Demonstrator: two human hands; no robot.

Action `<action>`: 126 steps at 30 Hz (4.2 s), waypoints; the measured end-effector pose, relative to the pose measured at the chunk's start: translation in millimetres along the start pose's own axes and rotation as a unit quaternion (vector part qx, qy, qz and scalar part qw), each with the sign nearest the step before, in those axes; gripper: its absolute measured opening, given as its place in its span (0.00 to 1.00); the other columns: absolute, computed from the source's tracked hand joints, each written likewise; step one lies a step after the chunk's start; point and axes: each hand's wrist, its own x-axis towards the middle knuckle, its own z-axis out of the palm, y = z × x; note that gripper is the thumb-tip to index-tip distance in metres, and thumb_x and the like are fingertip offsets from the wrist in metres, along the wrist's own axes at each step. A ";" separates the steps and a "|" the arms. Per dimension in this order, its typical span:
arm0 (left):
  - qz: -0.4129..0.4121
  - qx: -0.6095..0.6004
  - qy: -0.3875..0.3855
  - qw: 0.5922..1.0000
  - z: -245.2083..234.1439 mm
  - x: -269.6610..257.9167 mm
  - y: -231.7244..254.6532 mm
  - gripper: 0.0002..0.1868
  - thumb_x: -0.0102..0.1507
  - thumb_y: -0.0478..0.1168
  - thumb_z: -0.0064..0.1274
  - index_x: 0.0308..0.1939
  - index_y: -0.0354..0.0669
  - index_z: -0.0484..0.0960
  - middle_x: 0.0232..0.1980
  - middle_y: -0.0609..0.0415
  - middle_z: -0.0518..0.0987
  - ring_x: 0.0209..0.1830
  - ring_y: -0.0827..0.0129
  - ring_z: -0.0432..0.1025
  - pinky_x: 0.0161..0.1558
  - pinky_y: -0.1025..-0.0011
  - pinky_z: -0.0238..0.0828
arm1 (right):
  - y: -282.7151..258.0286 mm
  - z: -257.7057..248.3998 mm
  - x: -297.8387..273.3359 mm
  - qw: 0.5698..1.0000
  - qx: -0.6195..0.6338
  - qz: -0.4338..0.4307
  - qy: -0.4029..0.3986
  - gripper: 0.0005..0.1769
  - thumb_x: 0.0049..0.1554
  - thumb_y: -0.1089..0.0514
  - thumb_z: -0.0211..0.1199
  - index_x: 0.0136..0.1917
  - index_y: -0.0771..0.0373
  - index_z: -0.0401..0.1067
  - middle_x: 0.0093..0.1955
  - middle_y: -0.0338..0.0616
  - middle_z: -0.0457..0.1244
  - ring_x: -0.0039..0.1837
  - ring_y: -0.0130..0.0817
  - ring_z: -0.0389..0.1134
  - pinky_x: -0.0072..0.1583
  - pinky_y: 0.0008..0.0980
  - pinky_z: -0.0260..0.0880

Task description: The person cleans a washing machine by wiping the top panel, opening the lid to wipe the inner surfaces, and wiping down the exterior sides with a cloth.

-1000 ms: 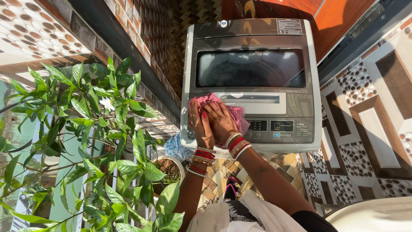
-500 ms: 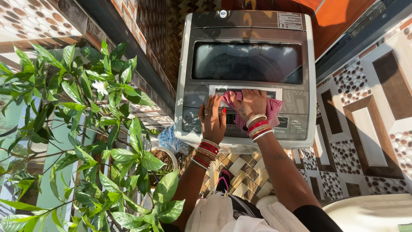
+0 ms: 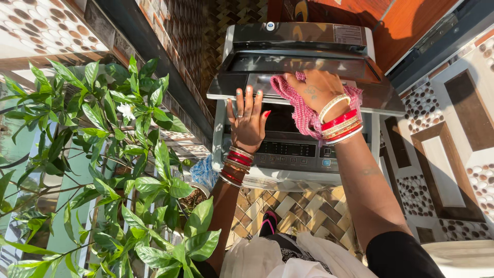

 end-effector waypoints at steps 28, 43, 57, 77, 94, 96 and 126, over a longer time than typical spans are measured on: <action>-0.034 0.010 -0.038 0.999 0.6 -52.5 1.4 0.25 0.69 0.45 0.52 0.72 0.57 0.72 0.79 0.57 0.63 0.81 0.60 0.53 0.78 0.45 0.37 | 20.6 70.6 -40.9 0.981 -0.028 -0.098 0.164 0.33 0.61 0.31 0.54 0.47 0.63 0.79 0.40 0.54 0.70 0.43 0.54 0.72 0.51 0.48 0.69; 0.054 0.017 0.051 0.997 -26.0 29.1 -21.6 0.25 0.62 0.47 0.65 0.64 0.62 0.79 0.66 0.66 0.75 0.67 0.69 0.66 0.71 0.55 0.53 | 13.8 0.7 -68.4 0.963 -0.045 -0.184 0.189 0.45 0.51 0.25 0.64 0.64 0.64 0.74 0.60 0.50 0.69 0.62 0.46 0.67 0.70 0.56 0.52; -0.025 -0.006 0.102 0.994 -20.6 162.6 -19.7 0.22 0.73 0.49 0.53 0.72 0.57 0.73 0.76 0.52 0.65 0.82 0.55 0.49 0.79 0.44 0.36 | 71.0 -42.7 29.1 0.917 -0.033 -0.201 0.342 0.32 0.48 0.62 0.68 0.67 0.64 0.73 0.68 0.45 0.66 0.72 0.44 0.59 0.77 0.50 0.46; -0.245 -0.512 0.083 0.819 69.4 217.5 -112.1 0.34 0.76 0.59 0.34 0.81 0.46 0.62 0.82 0.40 0.61 0.83 0.54 0.56 0.82 0.57 0.50 | 47.3 -25.0 125.4 0.878 0.008 -0.126 0.462 0.31 0.69 0.36 0.64 0.65 0.68 0.72 0.65 0.50 0.63 0.74 0.49 0.56 0.77 0.63 0.38; -0.272 -0.547 0.103 0.785 72.4 228.2 -107.0 0.43 0.73 0.65 0.33 0.80 0.35 0.58 0.81 0.41 0.60 0.82 0.55 0.54 0.80 0.61 0.45 | 21.3 12.3 153.5 0.918 -0.009 -0.059 0.393 0.30 0.71 0.44 0.49 0.79 0.63 0.60 0.84 0.47 0.50 0.86 0.48 0.40 0.80 0.63 0.24; -0.291 -0.534 0.092 0.788 68.3 233.0 -110.7 0.42 0.72 0.64 0.34 0.79 0.36 0.57 0.82 0.42 0.60 0.82 0.56 0.54 0.79 0.62 0.44 | 68.6 9.7 138.9 0.911 0.023 0.007 0.412 0.32 0.72 0.44 0.42 0.81 0.64 0.55 0.86 0.47 0.48 0.88 0.47 0.37 0.82 0.62 0.21; -0.205 -0.613 0.019 0.762 95.8 238.1 -122.4 0.39 0.74 0.59 0.37 0.83 0.44 0.47 0.86 0.48 0.48 0.86 0.60 0.42 0.82 0.63 0.37 | 84.7 33.7 130.9 0.890 0.087 -0.074 0.442 0.33 0.49 0.74 0.52 0.69 0.71 0.71 0.75 0.55 0.61 0.82 0.51 0.54 0.78 0.52 0.43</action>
